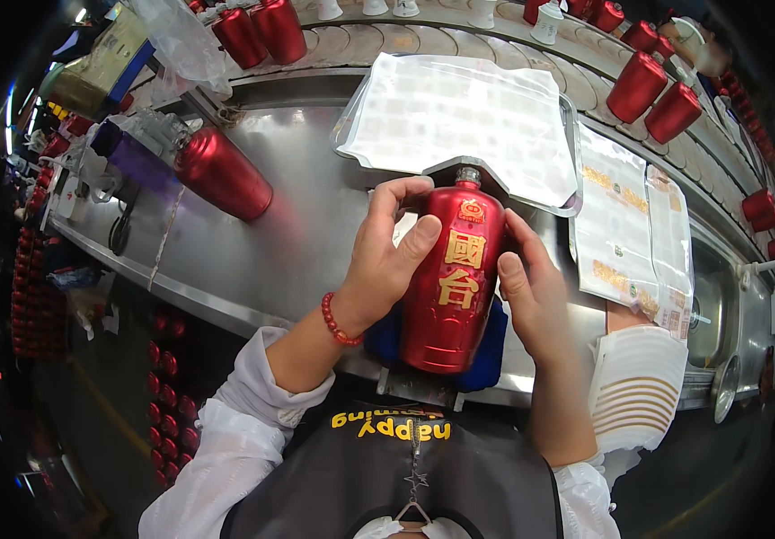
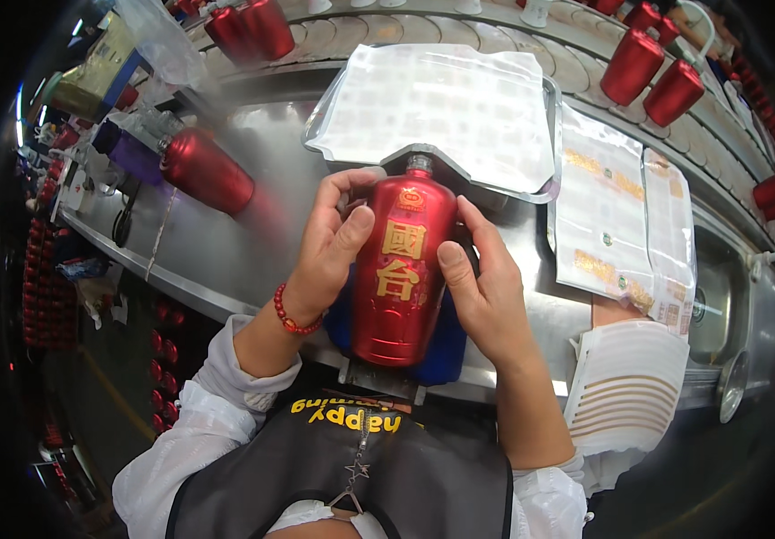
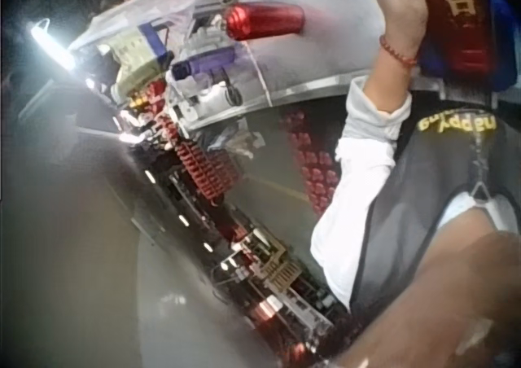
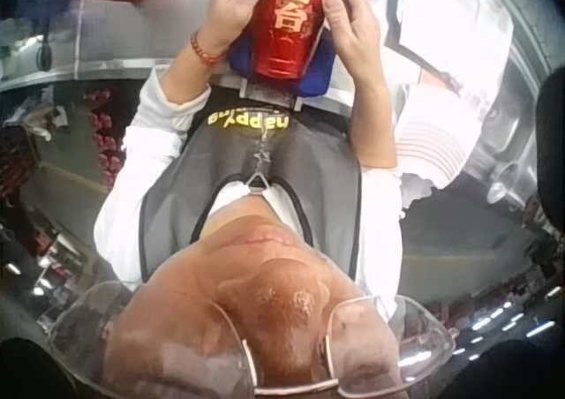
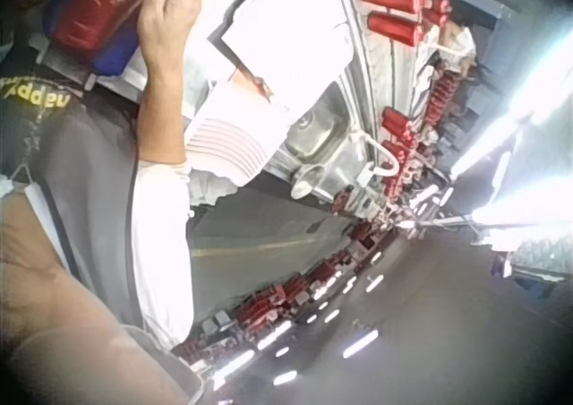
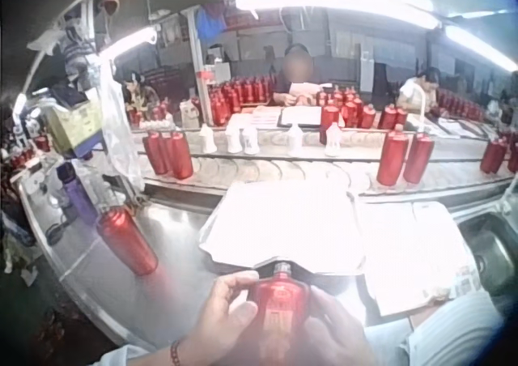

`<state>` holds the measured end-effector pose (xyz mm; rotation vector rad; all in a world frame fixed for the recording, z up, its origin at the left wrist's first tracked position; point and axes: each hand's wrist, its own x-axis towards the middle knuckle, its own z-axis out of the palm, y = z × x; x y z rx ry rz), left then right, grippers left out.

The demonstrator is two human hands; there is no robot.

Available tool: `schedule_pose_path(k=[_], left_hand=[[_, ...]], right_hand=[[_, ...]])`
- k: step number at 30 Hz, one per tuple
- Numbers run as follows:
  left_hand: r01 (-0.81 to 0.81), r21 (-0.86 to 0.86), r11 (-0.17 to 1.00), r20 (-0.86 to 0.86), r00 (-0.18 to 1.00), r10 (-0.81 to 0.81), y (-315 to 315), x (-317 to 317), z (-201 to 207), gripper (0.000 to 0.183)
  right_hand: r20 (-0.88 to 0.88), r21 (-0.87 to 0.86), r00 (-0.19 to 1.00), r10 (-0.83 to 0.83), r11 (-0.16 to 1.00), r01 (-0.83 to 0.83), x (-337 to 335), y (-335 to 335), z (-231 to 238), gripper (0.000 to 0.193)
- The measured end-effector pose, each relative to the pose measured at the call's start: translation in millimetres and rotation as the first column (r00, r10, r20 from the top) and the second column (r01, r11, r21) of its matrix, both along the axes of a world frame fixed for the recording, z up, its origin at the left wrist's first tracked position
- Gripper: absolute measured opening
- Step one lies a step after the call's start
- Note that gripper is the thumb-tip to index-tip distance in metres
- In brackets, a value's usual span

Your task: The person applies gold stickers to red cylindrical containers, wipes the surfaces with a green sponge, and smooths the labels with a wooden stick. The person repeats this process on multiple containers at a stainless steel workstation.

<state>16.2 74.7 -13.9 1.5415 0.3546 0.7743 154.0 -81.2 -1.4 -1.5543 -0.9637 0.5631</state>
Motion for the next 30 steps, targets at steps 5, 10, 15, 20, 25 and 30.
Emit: schedule_pose_path(k=[5, 10, 15, 20, 25, 30], left_hand=[[0.051, 0.094, 0.994, -0.009, 0.999, -0.05, -12.6, -14.1, -7.2, 0.083], [0.082, 0.095, 0.992, -0.081, 0.994, -0.074, -13.1, -18.0, -10.6, 0.09], [0.074, 0.104, 0.992, -0.062, 0.996, -0.068, -12.9, -17.0, -10.9, 0.088], [-0.002, 0.697, 0.717, 0.017, 1.0, -0.014, -5.4, -32.7, 2.5, 0.078], [0.164, 0.874, 0.457, -0.141, 0.986, -0.084, 0.8, -23.9, 32.5, 0.054], [0.111, 0.895, 0.432, -0.095, 0.994, -0.057, 30.0, 1.5, 34.3, 0.052]], right_hand=[[0.063, 0.045, 0.995, 0.081, 0.995, -0.084, -3.7, -11.0, -13.3, 0.075], [0.037, 0.009, 0.994, 0.102, 0.995, -0.102, -5.1, -13.4, -6.1, 0.082], [-0.011, 0.033, 0.99, 0.14, 0.99, -0.14, -0.8, -13.6, -8.3, 0.087], [-0.015, 0.027, 0.987, 0.159, 0.987, -0.159, -3.8, -12.7, -2.3, 0.096], [-0.002, 0.041, 0.984, 0.177, 0.983, -0.177, -3.9, -12.2, -3.0, 0.095], [-0.049, 0.077, 0.983, 0.175, 0.982, -0.171, -5.6, -10.3, -8.5, 0.093]])
